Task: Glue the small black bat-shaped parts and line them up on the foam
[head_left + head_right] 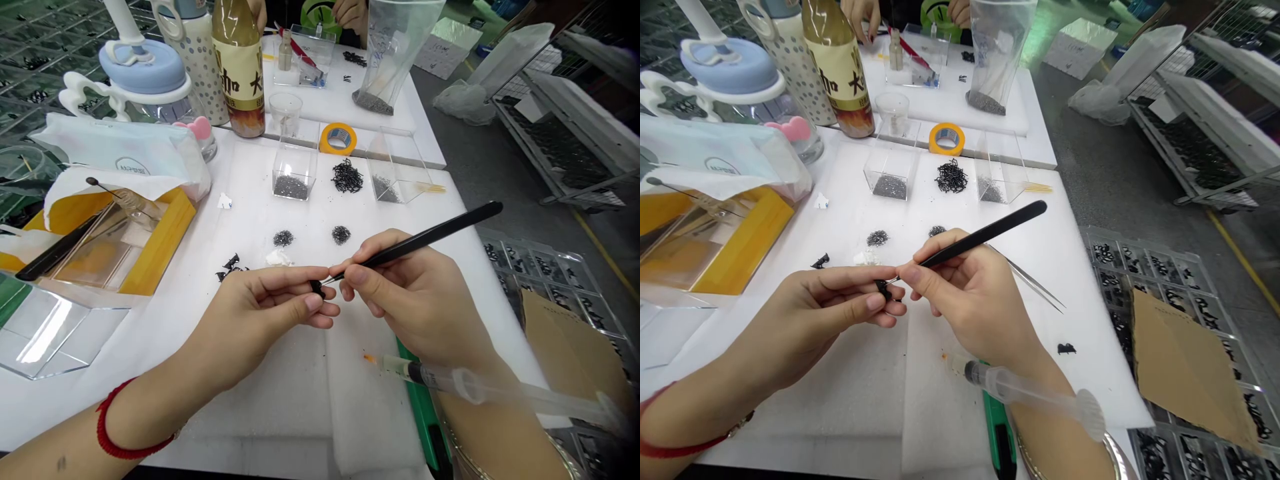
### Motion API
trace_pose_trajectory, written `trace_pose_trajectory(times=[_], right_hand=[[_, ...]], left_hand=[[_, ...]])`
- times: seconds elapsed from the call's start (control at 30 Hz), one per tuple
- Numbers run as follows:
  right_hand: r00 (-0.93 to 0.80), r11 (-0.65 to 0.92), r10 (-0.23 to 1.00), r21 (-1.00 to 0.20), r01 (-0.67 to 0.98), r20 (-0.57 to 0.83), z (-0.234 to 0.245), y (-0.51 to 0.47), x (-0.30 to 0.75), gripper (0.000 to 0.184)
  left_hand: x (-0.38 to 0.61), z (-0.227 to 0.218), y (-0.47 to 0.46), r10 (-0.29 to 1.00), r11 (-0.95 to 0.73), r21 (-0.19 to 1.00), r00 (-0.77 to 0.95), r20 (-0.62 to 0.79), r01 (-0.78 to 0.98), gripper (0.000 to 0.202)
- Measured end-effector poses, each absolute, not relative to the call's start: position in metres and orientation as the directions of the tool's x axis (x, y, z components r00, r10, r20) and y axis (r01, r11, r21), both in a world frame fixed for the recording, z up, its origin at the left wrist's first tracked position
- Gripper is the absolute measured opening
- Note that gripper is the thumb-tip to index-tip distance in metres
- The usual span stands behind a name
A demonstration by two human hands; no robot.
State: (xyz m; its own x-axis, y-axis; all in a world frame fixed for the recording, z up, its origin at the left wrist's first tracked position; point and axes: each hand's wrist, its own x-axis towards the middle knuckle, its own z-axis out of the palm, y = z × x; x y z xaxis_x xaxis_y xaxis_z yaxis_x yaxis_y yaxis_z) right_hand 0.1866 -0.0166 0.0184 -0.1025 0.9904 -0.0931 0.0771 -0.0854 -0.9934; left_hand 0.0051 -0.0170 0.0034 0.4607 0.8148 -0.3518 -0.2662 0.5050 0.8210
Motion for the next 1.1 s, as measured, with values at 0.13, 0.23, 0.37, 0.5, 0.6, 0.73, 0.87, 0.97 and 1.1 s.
trace_pose_trajectory(times=[0.13,0.23,0.37,0.5,0.6,0.73,0.87,0.97,1.1], right_hand=[[-0.096,-0.092,0.990,-0.992,0.091,-0.101,0.0197,-0.0162,0.1857,0.013],[-0.087,-0.091,0.991,-0.992,0.089,-0.099,0.0198,-0.0159,0.1851,0.015],[-0.096,-0.087,0.991,-0.992,0.086,-0.096,0.0193,-0.0162,0.1856,0.013],[-0.108,-0.090,0.989,-0.993,0.075,-0.098,0.0191,-0.0164,0.1865,0.014],[-0.096,-0.086,0.991,-0.993,0.083,-0.094,0.0196,-0.0165,0.1867,0.012],[-0.089,-0.079,0.992,-0.992,0.094,-0.087,0.0214,-0.0170,0.1864,0.012],[-0.085,-0.087,0.992,-0.991,0.099,-0.095,0.0214,-0.0169,0.1861,0.012],[-0.094,-0.082,0.991,-0.993,0.081,-0.089,0.0193,-0.0167,0.1862,0.012],[-0.089,-0.097,0.991,-0.994,0.052,-0.102,0.0167,-0.0174,0.1864,0.011]], left_hand=[[0.0041,0.0032,-0.0175,0.815,0.502,0.823,0.463,-0.347,-0.266,0.021],[0.0034,0.0037,-0.0181,0.817,0.495,0.828,0.466,-0.339,-0.264,0.022],[0.0030,0.0044,-0.0186,0.817,0.489,0.837,0.464,-0.341,-0.247,0.022],[0.0042,0.0041,-0.0176,0.811,0.498,0.836,0.466,-0.354,-0.232,0.022],[0.0053,0.0039,-0.0166,0.814,0.499,0.831,0.463,-0.351,-0.246,0.022],[0.0046,0.0048,-0.0175,0.810,0.511,0.824,0.457,-0.367,-0.245,0.021],[0.0039,0.0052,-0.0188,0.810,0.513,0.823,0.454,-0.371,-0.243,0.022],[0.0041,0.0049,-0.0190,0.815,0.505,0.827,0.452,-0.362,-0.247,0.022],[0.0043,0.0045,-0.0186,0.820,0.503,0.822,0.450,-0.355,-0.268,0.021]])
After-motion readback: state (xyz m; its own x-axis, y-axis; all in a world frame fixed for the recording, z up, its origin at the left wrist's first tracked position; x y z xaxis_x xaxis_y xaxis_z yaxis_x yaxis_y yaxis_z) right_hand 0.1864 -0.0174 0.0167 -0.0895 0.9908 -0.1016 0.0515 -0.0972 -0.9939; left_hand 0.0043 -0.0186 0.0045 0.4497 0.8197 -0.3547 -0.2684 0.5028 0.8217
